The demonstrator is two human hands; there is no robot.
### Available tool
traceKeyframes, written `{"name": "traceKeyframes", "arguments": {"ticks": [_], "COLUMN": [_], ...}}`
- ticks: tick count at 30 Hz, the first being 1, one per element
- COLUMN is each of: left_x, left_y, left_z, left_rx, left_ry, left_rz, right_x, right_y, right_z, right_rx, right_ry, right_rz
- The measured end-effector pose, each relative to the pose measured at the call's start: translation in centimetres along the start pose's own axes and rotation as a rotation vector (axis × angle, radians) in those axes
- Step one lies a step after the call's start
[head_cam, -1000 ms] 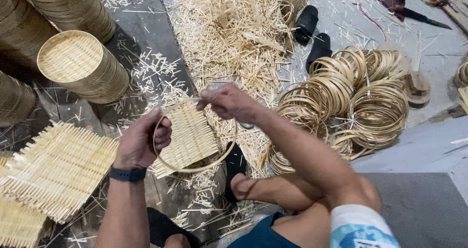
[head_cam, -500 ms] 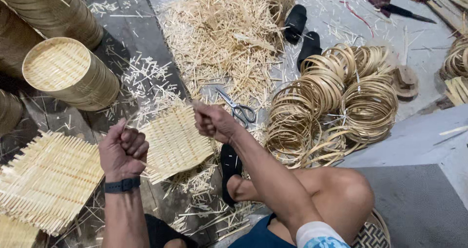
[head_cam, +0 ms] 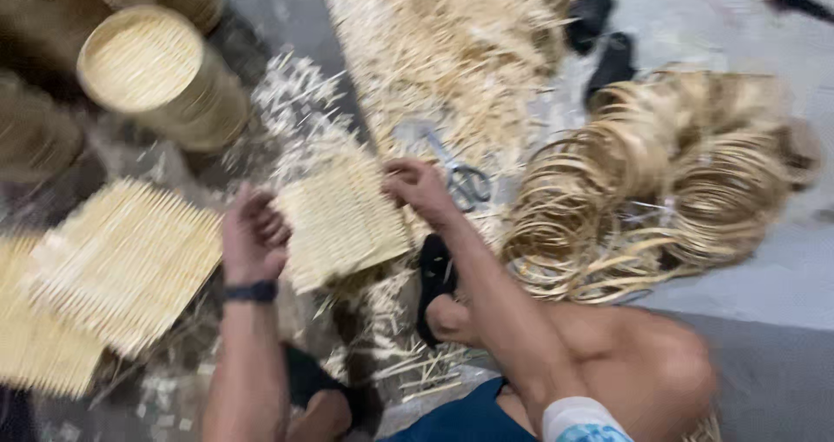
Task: The person sits on the floor and repeatedly trims the edges of square bamboo mats using shears and a circular wooden template. They place the template on each mat, cut around it, remove the template, and stack the finished circular pieces.
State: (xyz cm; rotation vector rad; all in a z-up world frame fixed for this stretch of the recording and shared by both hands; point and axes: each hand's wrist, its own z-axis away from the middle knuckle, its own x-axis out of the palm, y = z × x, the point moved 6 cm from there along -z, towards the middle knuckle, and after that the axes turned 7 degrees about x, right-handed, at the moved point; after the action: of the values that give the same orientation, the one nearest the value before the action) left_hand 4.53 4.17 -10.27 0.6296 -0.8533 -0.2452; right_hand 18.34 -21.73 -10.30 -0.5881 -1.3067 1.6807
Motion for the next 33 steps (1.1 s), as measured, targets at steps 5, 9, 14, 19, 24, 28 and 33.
{"name": "traceKeyframes", "arguments": {"ticks": [5,9,14,19,24,28,33], "left_x": [-6.8,-11.5,-13.1,-13.3,-13.1,-14.0,-14.5], "left_y": [-3.4,-5.1,-6.2,-7.0,-5.9,-6.4,-7.2], "left_z": [-4.2,-6.8,-7.2,-7.0,-7.2,-7.7,-8.5], "left_rx": [0.171,0.326,0.596,0.457,0.434,0.408,0.361], "left_ry": [0.098,0.178,0.202,0.238,0.257,0.332,0.347], "left_rz": [-0.376,-0.762,-1.232,-1.357,-1.324,-1.273,-1.250], "right_x": [-1.8,-1.0,-0.4,-0.5,-0.5,-0.5,-0.5], "right_y": [6.1,9.1,12.0,13.1,12.8,13.1,12.5], "right_z": [-2.9,-4.8,-4.9,-4.7,-4.8,-4.5,-4.7], "right_rx": [0.118,0.142,0.089,0.051,0.103,0.067,0.002], "right_ry": [0.270,0.256,0.352,0.394,0.366,0.370,0.339], "right_rz": [0.252,0.362,0.677,0.770,0.765,0.779,0.765]}}
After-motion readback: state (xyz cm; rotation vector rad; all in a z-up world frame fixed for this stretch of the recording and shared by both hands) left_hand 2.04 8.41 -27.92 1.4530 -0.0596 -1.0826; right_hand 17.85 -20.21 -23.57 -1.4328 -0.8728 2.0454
